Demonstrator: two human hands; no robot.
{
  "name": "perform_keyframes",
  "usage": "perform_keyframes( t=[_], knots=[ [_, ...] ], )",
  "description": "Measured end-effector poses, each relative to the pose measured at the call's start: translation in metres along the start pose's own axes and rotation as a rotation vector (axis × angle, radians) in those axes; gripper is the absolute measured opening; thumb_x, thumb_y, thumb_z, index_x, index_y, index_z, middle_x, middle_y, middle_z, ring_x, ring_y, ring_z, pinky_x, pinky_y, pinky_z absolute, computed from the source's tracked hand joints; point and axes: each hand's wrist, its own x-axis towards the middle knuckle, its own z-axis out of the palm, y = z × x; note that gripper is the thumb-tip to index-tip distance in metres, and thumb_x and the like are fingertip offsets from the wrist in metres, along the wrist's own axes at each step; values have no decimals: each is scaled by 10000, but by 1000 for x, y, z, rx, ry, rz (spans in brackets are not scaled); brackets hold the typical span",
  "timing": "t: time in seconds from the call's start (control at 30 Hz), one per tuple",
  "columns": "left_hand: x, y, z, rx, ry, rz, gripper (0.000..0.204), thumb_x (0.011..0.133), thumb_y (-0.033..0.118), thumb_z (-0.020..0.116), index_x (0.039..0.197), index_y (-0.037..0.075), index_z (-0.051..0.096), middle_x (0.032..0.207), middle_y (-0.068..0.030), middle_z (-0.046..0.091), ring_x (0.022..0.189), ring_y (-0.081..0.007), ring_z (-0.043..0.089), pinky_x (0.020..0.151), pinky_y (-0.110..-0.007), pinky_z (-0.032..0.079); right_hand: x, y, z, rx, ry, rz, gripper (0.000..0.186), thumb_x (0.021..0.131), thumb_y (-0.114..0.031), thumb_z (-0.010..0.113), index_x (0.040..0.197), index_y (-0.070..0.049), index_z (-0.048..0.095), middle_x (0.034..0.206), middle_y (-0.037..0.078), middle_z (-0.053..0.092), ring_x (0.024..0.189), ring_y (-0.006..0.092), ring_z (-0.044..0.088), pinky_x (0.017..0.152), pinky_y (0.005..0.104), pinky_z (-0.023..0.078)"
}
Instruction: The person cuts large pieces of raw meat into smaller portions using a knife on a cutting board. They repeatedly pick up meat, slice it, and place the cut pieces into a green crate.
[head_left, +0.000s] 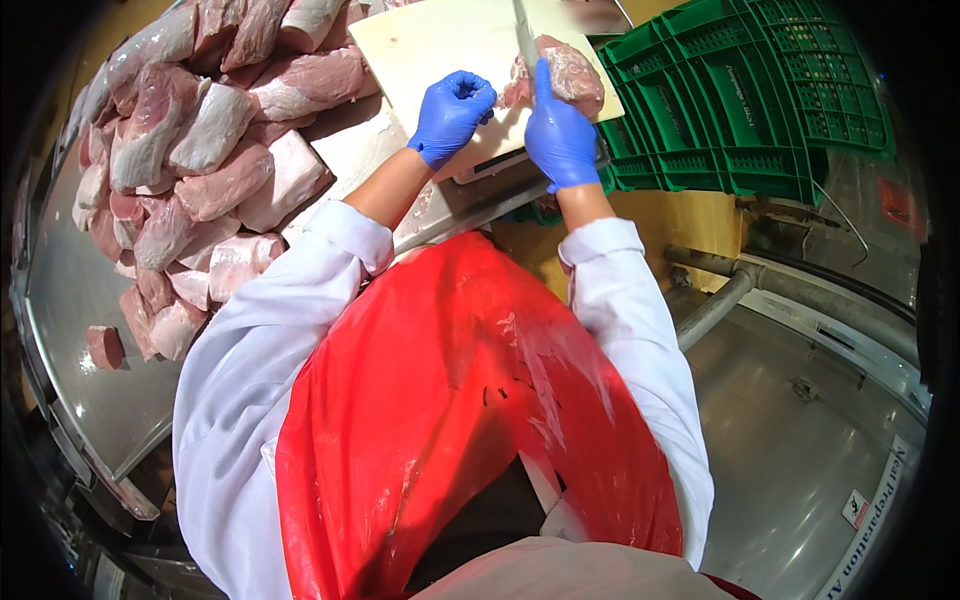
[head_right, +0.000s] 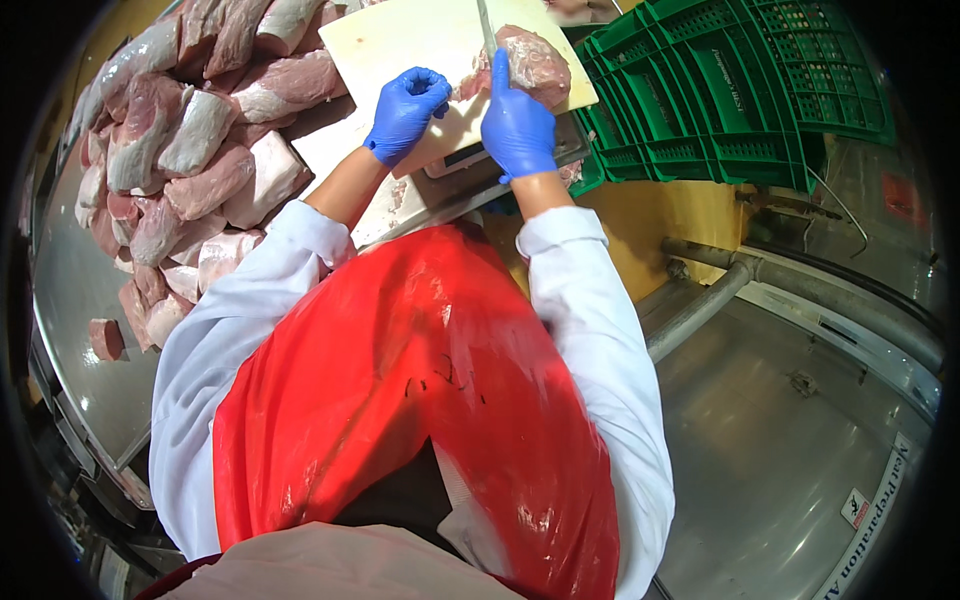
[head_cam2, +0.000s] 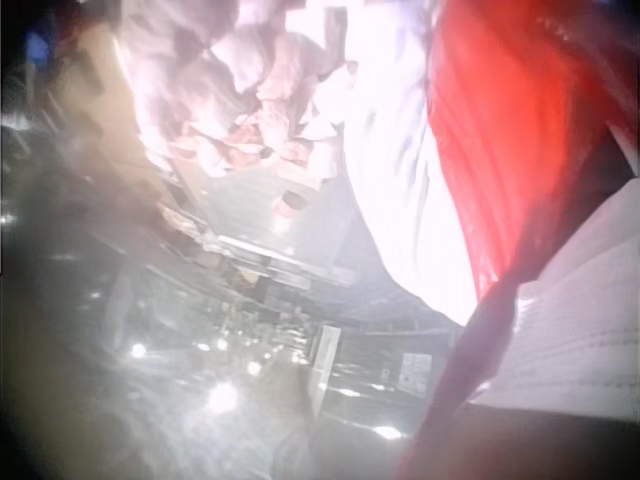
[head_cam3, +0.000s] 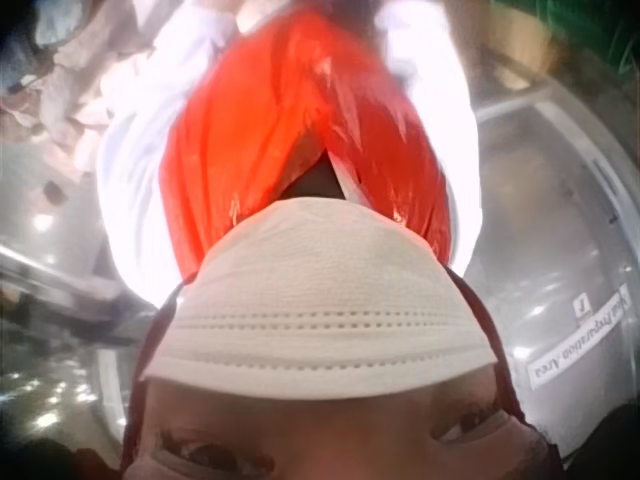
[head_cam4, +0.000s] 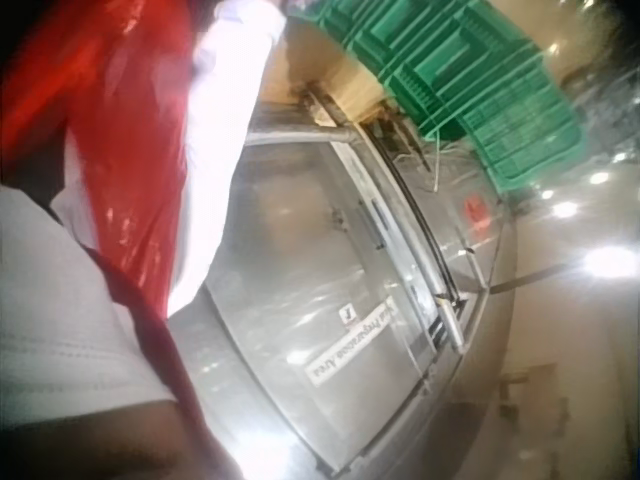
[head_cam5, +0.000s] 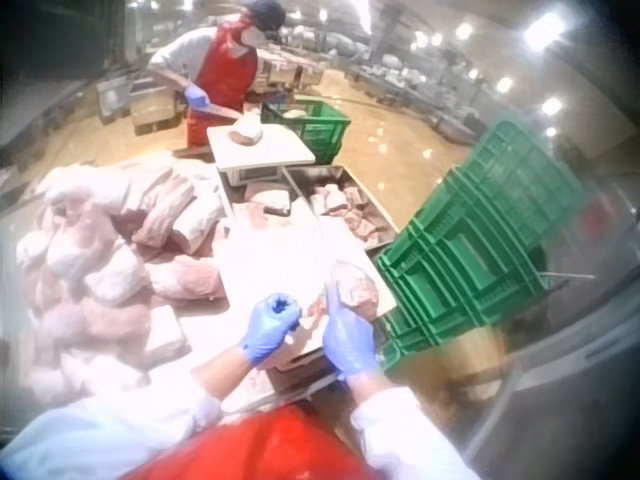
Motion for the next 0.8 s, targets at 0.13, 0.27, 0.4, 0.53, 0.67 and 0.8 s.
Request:
perform_keyframes(
  t=[0.13, 0.27, 0.4, 0.53, 0.67, 0.8],
  knots=[
    [8, 0, -7, -99, 80, 54, 141, 935, 115, 694, 976, -17, 665, 826, -55, 668, 700, -115, 601, 661, -258, 501, -42, 1, -4, 5, -145, -75, 757, 879, -65, 516, 1582, -37, 238, 873, 258, 708, 736, 449, 693, 653, 552, 544],
    [20, 22, -15, -232, 67, 153, 132, 945, 96, 690, 999, -19, 655, 828, -63, 660, 700, -130, 590, 670, -260, 488, -105, 24, -21, 15, -314, 18, 704, 934, -140, 522, 1589, -118, 266, 836, 295, 678, 742, 475, 665, 661, 580, 508],
    [29, 68, -11, -217, 6, 259, 92, 943, 81, 688, 967, -2, 657, 801, -54, 641, 697, -123, 579, 685, -259, 477, -128, 57, -36, 300, -214, -83, 706, 942, -151, 554, 1596, -167, 289, 741, 263, 651, 625, 399, 665, 614, 523, 514],
    [60, 97, 22, -161, -171, 377, 160, 948, 151, 692, 1010, 9, 652, 858, -80, 672, 748, -160, 629, 706, -293, 514, -148, 101, -39, 651, -78, 47, 700, 946, -130, 554, 1597, -187, 303, 701, 210, 649, 575, 348, 643, 587, 453, 521],
    [77, 142, 128, -185, -296, 399, 134, 951, 130, 704, 952, 14, 637, 787, -55, 646, 667, -128, 608, 602, -264, 504, -152, 153, -40, 896, 69, 215, 722, 956, -68, 567, 1611, -184, 284, 718, 70, 655, 569, 117, 576, 519, 316, 504],
    [128, 116, 196, 31, -397, 267, 114, 930, 105, 673, 950, -3, 644, 788, -76, 674, 663, -131, 632, 572, -282, 514, -140, 196, -39, 1042, 126, 294, 696, 984, 3, 553, 1610, -156, 294, 914, 41, 667, 636, 61, 573, 497, 226, 468]
  ],
)
